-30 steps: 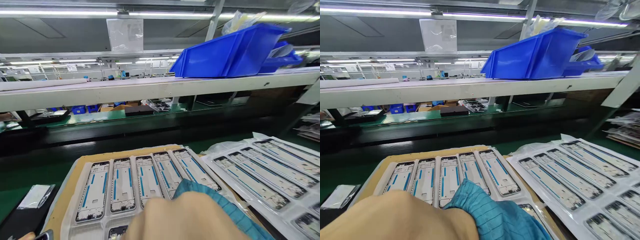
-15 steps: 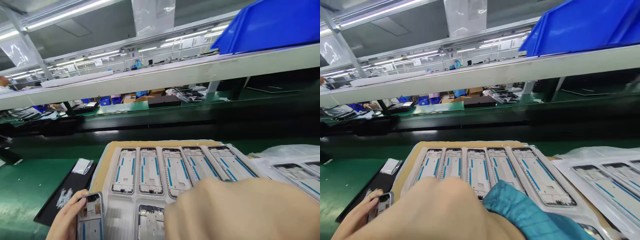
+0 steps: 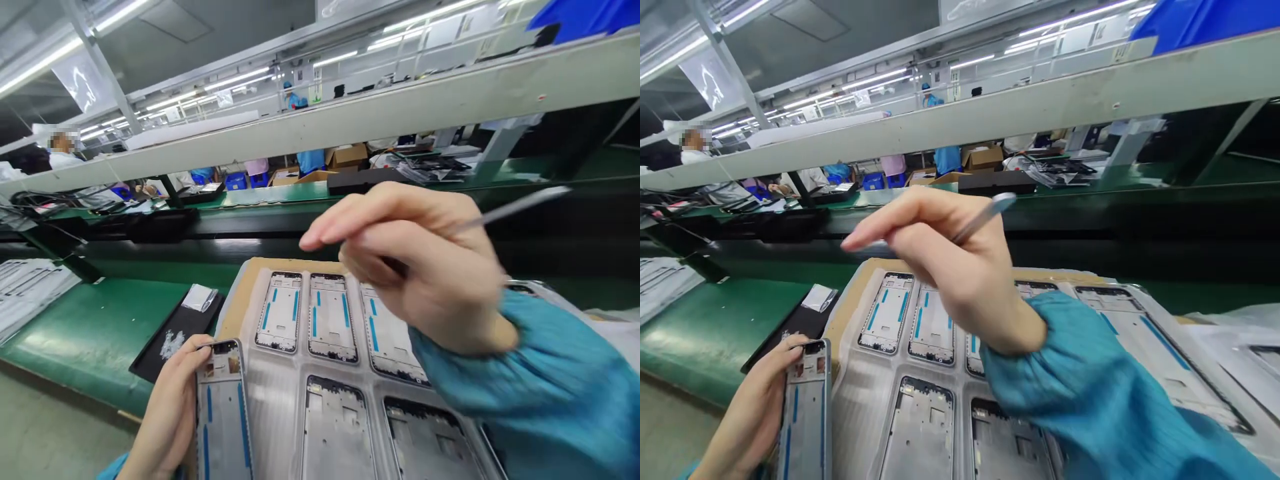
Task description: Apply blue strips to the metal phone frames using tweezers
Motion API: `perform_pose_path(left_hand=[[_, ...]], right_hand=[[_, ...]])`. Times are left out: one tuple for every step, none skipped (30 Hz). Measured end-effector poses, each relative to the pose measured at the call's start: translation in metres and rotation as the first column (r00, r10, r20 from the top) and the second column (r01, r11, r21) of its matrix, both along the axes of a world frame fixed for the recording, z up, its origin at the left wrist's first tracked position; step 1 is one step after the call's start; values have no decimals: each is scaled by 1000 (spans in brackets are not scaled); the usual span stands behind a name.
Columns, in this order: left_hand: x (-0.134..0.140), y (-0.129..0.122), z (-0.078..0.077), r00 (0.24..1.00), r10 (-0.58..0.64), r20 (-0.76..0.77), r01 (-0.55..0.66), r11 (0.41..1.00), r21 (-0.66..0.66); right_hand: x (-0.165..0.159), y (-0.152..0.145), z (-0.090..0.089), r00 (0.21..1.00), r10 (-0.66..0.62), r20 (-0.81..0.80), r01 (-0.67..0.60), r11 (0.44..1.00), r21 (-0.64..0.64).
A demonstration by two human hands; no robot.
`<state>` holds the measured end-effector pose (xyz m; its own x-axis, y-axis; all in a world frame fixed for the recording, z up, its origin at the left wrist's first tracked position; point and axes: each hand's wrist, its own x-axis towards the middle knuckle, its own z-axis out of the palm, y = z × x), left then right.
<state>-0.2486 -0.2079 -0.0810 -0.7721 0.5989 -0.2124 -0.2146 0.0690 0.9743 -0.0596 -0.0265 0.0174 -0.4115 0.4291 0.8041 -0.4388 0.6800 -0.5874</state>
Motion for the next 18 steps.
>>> perform_pose_path(left_hand=[[-1,1,1,1000,-27,-14,27,1000,8],[-3,2,2,998,-47,-30,48,999,16],[-6,3,4,997,-59,-46,60,998,22],[-8,4,6,996,-67,-61,69,997,26],[-11,5,7,994,-82,-73,84,996,24],[-13,6,7,991,-112,-78,113,994,10],[-15,8,7,984,-160,-74,160,987,-16],[-16,10,5,971,-229,-68,226,973,-50],[-17,12,2,947,-315,-68,308,947,-89],[-17,14,-1,910,-408,-79,396,909,-130],[-16,16,-4,864,-491,-105,471,865,-172],[-14,17,-7,811,-562,-161,526,822,-219],[-13,18,-9,748,-616,-248,556,785,-274],[-11,17,-9,672,-646,-363,556,763,-329],[-9,14,-7,581,-645,-496,530,762,-372],[-8,10,-4,475,-608,-636,484,784,-389],[-7,4,1,349,-542,-764,438,815,-379],[-6,-3,6,232,-452,-861,393,854,-342]], right_hand=[[-7,16,-7,995,-96,-23,98,992,78],[-13,32,-16,972,-233,-30,233,947,223],[-20,48,-29,930,-366,19,329,856,399],[-25,64,-43,858,-502,109,377,759,531],[-29,78,-58,747,-620,239,380,694,611],[-32,91,-73,626,-692,360,354,663,660],[-34,102,-87,555,-717,421,340,658,673],[-35,110,-100,501,-727,470,328,661,674],[-35,117,-110,469,-727,501,322,669,669],[-34,122,-119,451,-725,520,325,676,661],[-33,126,-125,424,-726,541,331,680,654],[-32,128,-130,397,-727,561,339,684,646],[-31,130,-134,370,-727,579,348,686,638],[-31,131,-136,346,-725,596,356,689,631],[-31,132,-137,324,-720,613,360,693,624],[-32,132,-139,306,-714,630,361,699,617],[-33,133,-139,291,-707,645,359,705,611],[-33,133,-140,279,-700,657,358,711,605]])
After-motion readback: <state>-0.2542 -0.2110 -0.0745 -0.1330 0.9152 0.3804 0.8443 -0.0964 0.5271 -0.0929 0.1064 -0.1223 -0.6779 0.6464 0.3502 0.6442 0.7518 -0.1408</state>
